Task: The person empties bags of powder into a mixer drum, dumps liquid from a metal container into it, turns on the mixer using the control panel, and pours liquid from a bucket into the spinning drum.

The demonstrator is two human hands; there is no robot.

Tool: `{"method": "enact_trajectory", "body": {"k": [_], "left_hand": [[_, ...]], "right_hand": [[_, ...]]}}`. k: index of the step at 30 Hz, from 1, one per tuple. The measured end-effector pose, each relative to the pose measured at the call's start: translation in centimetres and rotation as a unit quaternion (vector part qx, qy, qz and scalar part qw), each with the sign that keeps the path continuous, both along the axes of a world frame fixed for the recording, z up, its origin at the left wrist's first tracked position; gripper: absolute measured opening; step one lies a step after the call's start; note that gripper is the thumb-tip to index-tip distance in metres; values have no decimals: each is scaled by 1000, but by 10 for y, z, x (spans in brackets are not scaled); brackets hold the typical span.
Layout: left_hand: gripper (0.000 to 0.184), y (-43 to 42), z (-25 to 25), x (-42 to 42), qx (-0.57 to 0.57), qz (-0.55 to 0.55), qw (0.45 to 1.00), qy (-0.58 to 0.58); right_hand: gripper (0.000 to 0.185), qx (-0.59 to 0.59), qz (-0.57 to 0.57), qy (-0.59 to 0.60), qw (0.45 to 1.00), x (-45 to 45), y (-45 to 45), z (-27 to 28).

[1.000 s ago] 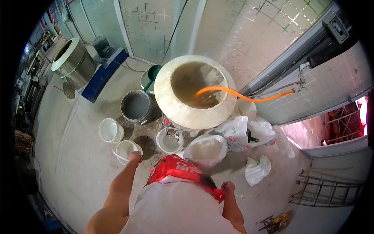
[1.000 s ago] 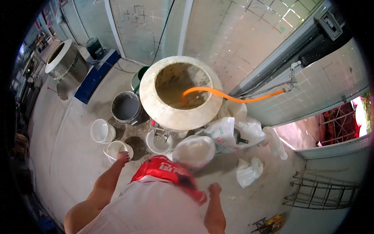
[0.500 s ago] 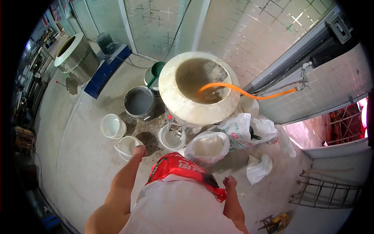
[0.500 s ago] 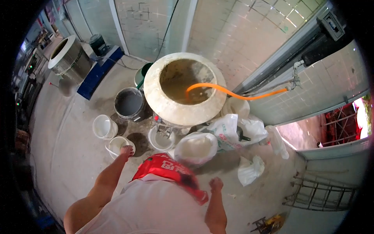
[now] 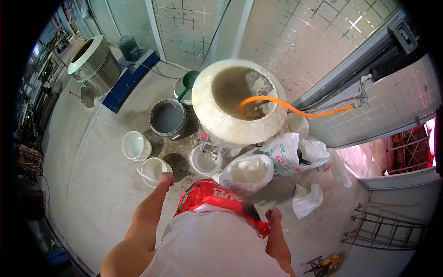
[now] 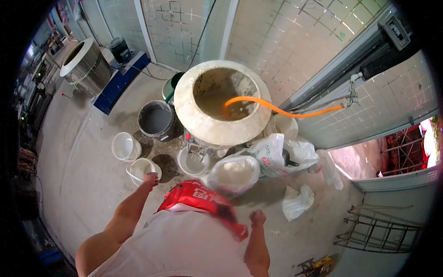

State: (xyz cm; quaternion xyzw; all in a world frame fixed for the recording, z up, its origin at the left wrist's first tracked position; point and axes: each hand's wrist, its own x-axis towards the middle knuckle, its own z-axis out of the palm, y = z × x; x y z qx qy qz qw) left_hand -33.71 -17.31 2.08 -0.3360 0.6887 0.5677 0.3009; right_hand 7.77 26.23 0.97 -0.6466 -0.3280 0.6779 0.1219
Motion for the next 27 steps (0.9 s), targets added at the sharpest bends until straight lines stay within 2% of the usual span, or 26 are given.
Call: {"method": "enact_trajectory", "body": {"k": [9, 15, 18, 20, 21, 24, 27], "left_hand": [[8, -3, -15, -7, 57, -9, 998, -7], [11, 9, 5, -4, 18, 12, 1000, -8], [15, -10, -28, -7, 29, -51, 998, -33], [16, -17, -44, -8, 47, -48, 997, -36], [16, -17, -44, -8, 57, -46, 997, -37], [16, -12, -33, -6, 40, -47, 998, -30], [16, -12, -31, -4, 35, -39, 998, -27]], "right_hand": [[7, 1, -95, 22, 995, -4, -9, -4], [5, 16, -59, 4, 998, -1, -15, 4], [8, 25, -71, -10, 997, -1, -18, 10], [19, 14, -58, -25, 998, 0, -17, 9], [25, 9, -50, -32, 998, 3, -15, 4], [27, -17, -35, 13, 999, 12, -9, -9], [27, 3, -49, -24, 999, 8, -15, 0]]}}
